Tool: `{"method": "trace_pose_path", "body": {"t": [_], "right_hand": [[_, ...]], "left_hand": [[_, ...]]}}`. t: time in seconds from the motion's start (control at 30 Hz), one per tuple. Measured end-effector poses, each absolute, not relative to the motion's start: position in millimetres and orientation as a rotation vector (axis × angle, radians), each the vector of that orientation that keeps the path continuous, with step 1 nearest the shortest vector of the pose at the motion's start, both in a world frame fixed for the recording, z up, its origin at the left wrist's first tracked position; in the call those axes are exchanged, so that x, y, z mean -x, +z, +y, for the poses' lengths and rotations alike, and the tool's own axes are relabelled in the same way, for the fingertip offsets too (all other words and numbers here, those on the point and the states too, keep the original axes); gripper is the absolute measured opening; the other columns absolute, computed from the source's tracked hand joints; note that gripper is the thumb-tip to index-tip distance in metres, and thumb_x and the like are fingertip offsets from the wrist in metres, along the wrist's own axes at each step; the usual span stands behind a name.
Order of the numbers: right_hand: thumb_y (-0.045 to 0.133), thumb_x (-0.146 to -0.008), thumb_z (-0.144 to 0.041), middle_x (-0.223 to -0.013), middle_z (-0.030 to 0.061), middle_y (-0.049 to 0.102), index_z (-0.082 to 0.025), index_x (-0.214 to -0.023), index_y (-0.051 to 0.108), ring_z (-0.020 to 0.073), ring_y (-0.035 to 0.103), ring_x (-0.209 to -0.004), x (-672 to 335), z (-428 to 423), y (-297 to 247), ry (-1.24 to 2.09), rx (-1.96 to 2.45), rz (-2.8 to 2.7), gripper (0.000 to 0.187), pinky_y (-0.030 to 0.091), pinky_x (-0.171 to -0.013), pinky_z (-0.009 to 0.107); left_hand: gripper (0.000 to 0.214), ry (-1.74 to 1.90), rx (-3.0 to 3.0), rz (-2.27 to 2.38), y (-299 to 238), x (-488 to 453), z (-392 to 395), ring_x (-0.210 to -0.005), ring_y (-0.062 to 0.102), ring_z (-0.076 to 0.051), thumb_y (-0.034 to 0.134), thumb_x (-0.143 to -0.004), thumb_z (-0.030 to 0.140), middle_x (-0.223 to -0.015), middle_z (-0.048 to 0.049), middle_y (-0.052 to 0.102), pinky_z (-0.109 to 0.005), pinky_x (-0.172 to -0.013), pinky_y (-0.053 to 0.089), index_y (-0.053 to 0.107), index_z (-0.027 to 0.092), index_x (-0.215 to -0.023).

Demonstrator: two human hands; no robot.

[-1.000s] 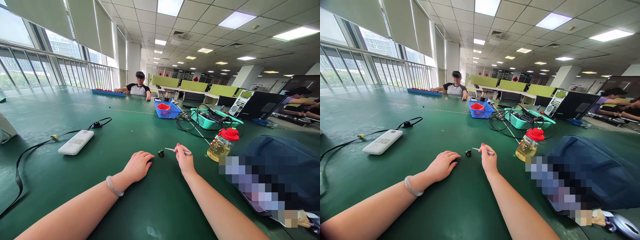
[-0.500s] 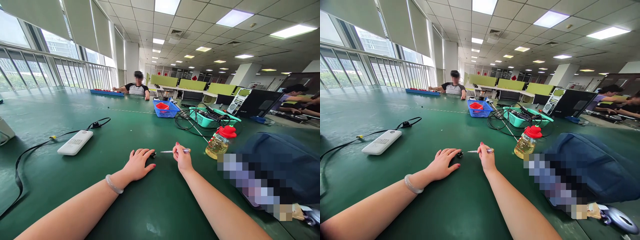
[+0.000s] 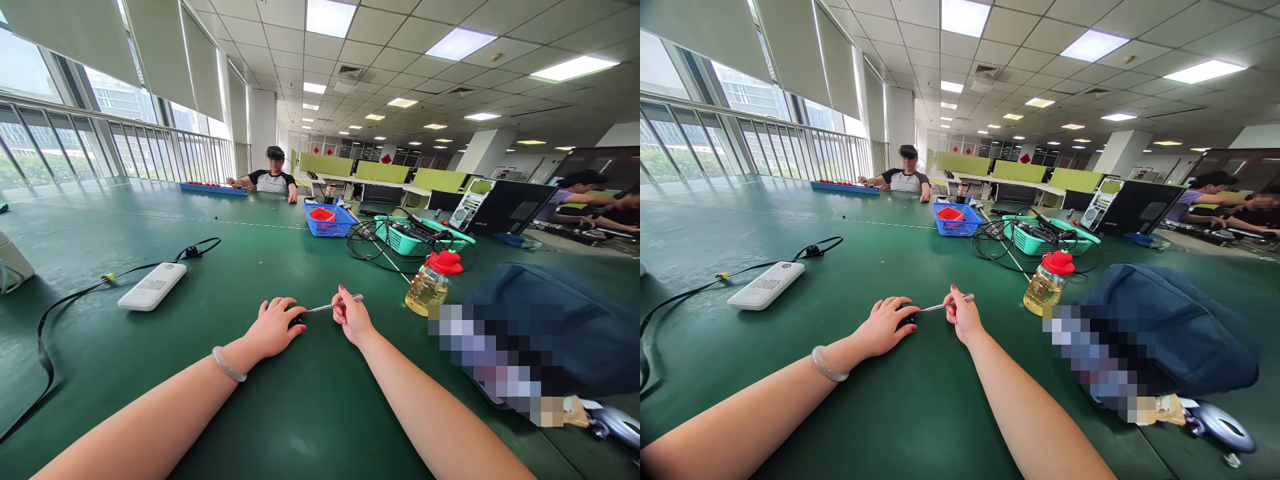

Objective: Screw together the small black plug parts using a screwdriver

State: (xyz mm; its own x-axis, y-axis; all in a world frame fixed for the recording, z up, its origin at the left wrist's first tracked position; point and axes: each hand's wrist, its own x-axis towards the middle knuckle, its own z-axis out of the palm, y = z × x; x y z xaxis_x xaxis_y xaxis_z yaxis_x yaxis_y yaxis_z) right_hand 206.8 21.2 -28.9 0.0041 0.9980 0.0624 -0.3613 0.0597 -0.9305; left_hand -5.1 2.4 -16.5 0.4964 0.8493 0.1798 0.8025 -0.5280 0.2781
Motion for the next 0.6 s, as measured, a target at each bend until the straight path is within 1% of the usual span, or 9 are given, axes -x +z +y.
{"method": "trace_pose_path", "body": {"t": [0.07,0.17,0.37,0.5,0.6], "right_hand": [[0.069,-0.072,-0.062,-0.039,-0.0071,0.036,-0.018,-0.053,0.056,0.0039,0.027,-0.033,-209,24,-29,1.346,0.859,-0.953,0.049,0.02,-0.037,0.022],[0.073,-0.069,-0.059,-0.041,-0.0071,0.038,-0.018,-0.055,0.058,0.0035,0.028,-0.034,-212,25,-29,1.386,0.832,-0.943,0.046,0.021,-0.038,0.022],[0.076,-0.067,-0.057,-0.041,-0.0072,0.039,-0.018,-0.058,0.059,0.0041,0.031,-0.036,-215,26,-29,1.386,0.817,-0.91,0.044,0.023,-0.038,0.022],[0.077,-0.066,-0.056,-0.043,-0.0066,0.041,-0.018,-0.058,0.058,0.0041,0.031,-0.036,-215,27,-30,1.367,0.815,-0.893,0.043,0.024,-0.038,0.022],[0.076,-0.067,-0.055,-0.043,-0.0064,0.041,-0.018,-0.058,0.057,0.0044,0.031,-0.036,-214,28,-30,1.345,0.823,-0.888,0.042,0.025,-0.037,0.022]], "left_hand": [[0.03,0.457,-2.587,1.434,-14,4,1,-0.122,0.046,-0.028,0.047,-0.092,0.042,-0.128,-0.0066,0.055,-0.056,-0.107,0.03,0.062,0.032,-0.116],[0.026,0.463,-2.61,1.469,-11,3,-4,-0.112,0.051,-0.025,0.045,-0.093,0.037,-0.116,-0.0067,0.057,-0.048,-0.102,0.037,0.064,0.028,-0.108],[0.026,0.416,-2.635,1.507,-8,1,-23,-0.109,0.049,-0.025,0.04,-0.095,0.033,-0.113,-0.0071,0.055,-0.049,-0.101,0.036,0.063,0.027,-0.108],[0.026,0.383,-2.697,1.26,-2,17,-41,-0.107,0.048,-0.022,0.04,-0.095,0.035,-0.112,-0.0055,0.053,-0.046,-0.104,0.036,0.062,0.028,-0.107],[0.027,0.344,-2.716,1.14,2,47,-56,-0.108,0.047,-0.022,0.039,-0.095,0.036,-0.113,-0.005,0.053,-0.043,-0.103,0.037,0.061,0.028,-0.108]]}}
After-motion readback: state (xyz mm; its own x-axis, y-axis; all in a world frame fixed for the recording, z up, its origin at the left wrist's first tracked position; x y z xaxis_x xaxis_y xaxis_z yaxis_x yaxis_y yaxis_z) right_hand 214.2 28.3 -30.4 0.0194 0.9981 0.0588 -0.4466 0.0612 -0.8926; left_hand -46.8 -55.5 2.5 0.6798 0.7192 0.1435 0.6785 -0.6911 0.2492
